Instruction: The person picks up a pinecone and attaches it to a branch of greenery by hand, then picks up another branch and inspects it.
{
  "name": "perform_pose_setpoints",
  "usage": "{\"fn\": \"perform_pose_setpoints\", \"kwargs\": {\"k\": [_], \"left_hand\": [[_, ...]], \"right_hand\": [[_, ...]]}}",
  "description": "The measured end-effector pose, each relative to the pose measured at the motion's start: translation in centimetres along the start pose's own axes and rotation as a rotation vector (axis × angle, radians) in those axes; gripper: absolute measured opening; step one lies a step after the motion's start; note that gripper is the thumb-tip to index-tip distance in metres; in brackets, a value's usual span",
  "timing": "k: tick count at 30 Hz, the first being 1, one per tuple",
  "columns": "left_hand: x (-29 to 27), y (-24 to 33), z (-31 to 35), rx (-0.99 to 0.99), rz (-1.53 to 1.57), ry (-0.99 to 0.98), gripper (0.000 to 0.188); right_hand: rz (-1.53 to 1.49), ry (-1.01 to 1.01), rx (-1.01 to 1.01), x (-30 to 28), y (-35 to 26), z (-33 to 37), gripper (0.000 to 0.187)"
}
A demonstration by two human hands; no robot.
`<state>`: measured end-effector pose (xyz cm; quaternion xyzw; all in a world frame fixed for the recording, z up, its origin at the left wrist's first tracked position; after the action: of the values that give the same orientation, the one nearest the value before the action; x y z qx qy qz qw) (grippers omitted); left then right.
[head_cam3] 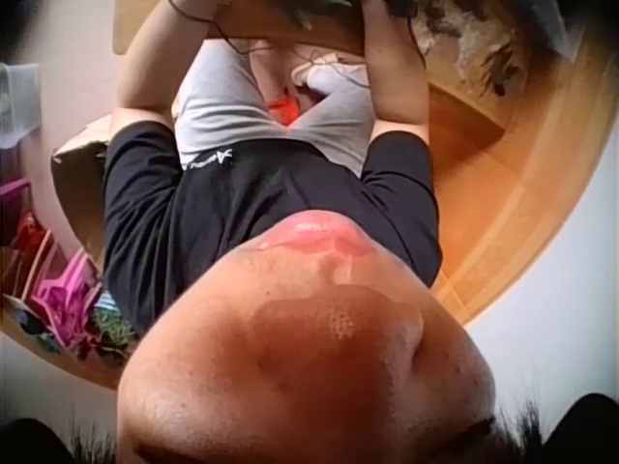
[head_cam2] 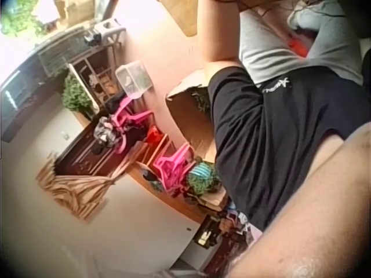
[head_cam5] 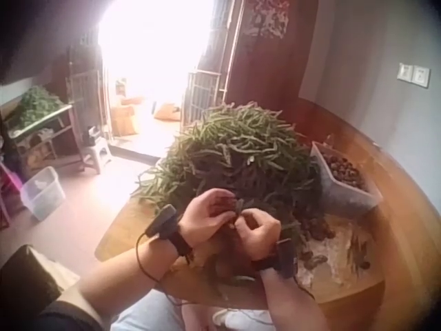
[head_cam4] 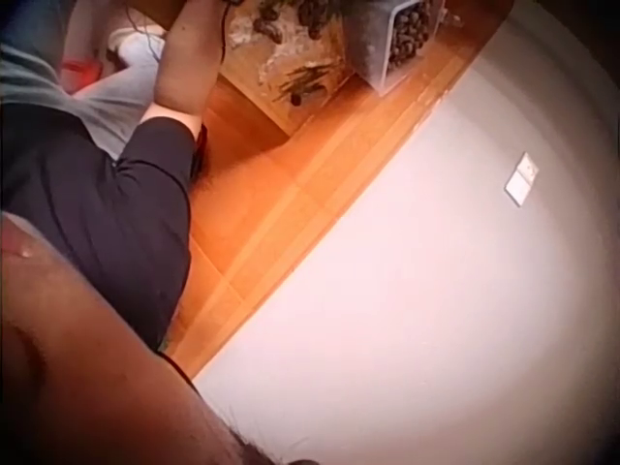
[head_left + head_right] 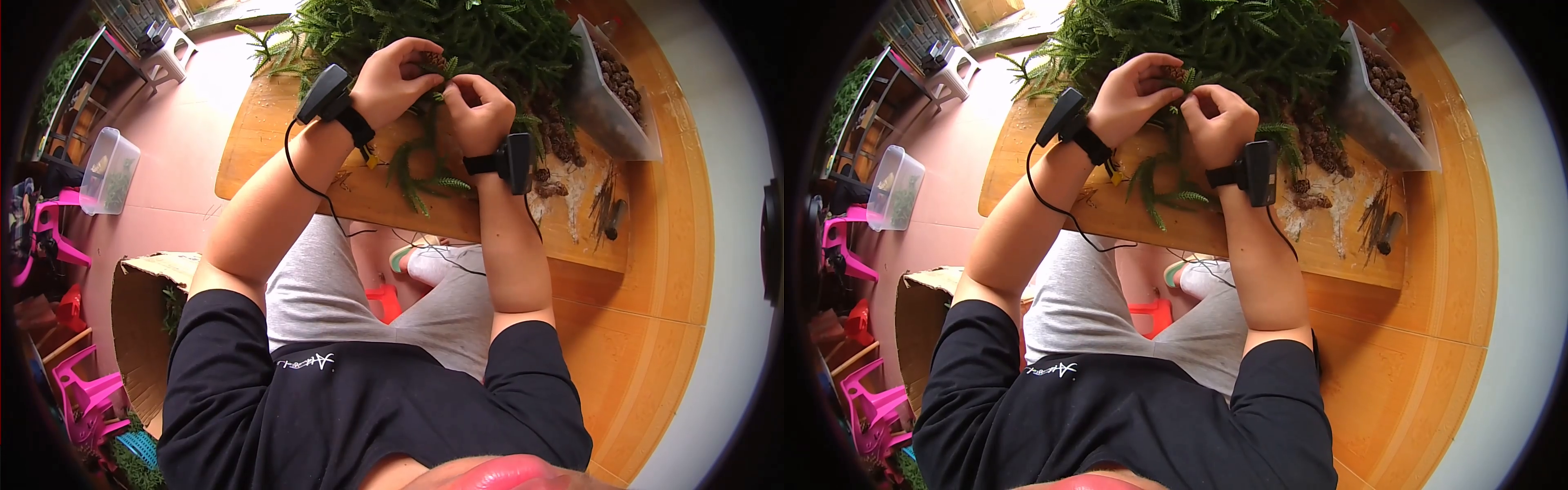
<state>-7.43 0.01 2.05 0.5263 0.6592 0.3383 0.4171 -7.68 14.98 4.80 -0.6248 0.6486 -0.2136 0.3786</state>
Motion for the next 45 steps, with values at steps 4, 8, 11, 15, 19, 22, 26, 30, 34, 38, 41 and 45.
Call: {"fn": "perform_pose_setpoints", "kwargs": {"k": [4,8,11,15,19,22,26,30,34,38,41,45], "left_hand": [[-0.5,0.6,-0.1,0.063,0.01,0.064,0.036],[-0.3,-0.1,-0.1,-0.015,0.138,0.015,0.037],[-0.4,-0.7,-0.2,-0.055,0.068,0.01,0.038],[-0.9,-0.9,-0.1,-0.091,-0.131,0.086,0.04],[-1.5,-2.0,-0.3,-0.118,-0.114,0.084,0.037],[-1.2,-1.8,-0.3,-0.106,-0.058,0.044,0.035],[-0.7,-1.5,0.0,-0.174,-0.033,-0.005,0.034],[-0.6,-2.6,0.3,-0.303,-0.016,-0.036,0.033],[-0.5,-2.6,0.5,-0.358,0.048,-0.087,0.034],[-0.4,-2.2,0.3,-0.278,0.074,-0.101,0.032],[-0.5,-2.0,0.1,-0.209,0.06,-0.101,0.03],[-0.3,-1.3,0.0,-0.126,0.034,-0.088,0.028]], "right_hand": [[-0.259,0.028,0.193,-0.1,3.2,0.1,0.012],[-0.37,0.026,0.269,0.3,3.8,0.3,0.012],[-0.271,0.013,0.163,0.3,2.2,0.0,0.011],[-0.006,-0.033,-0.148,0.3,-0.7,-0.2,0.012],[0.1,-0.09,-0.297,0.7,-2.1,-0.1,0.012],[0.118,-0.102,-0.273,0.7,-2.0,-0.2,0.013],[0.157,-0.128,-0.299,0.8,-2.1,-0.1,0.013],[0.151,-0.132,-0.317,0.9,-2.2,0.1,0.014],[0.152,-0.143,-0.353,1.0,-2.5,0.1,0.015],[0.146,-0.116,-0.3,0.6,-2.1,0.0,0.015],[-0.028,-0.052,-0.04,-0.1,-0.1,-0.2,0.013],[-0.206,-0.039,0.204,0.0,2.5,0.1,0.013]]}}
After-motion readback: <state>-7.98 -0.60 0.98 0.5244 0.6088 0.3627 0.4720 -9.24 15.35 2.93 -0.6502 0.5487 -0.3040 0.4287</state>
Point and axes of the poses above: each hand's wrist, its own z-axis away from the middle knuckle, its own x-axis out of the palm, y = z × x, the point moved 9 cm from there along -z, towards the middle knuckle, and after that the axes turned 15 degrees about -z, right-handed, at the moved point
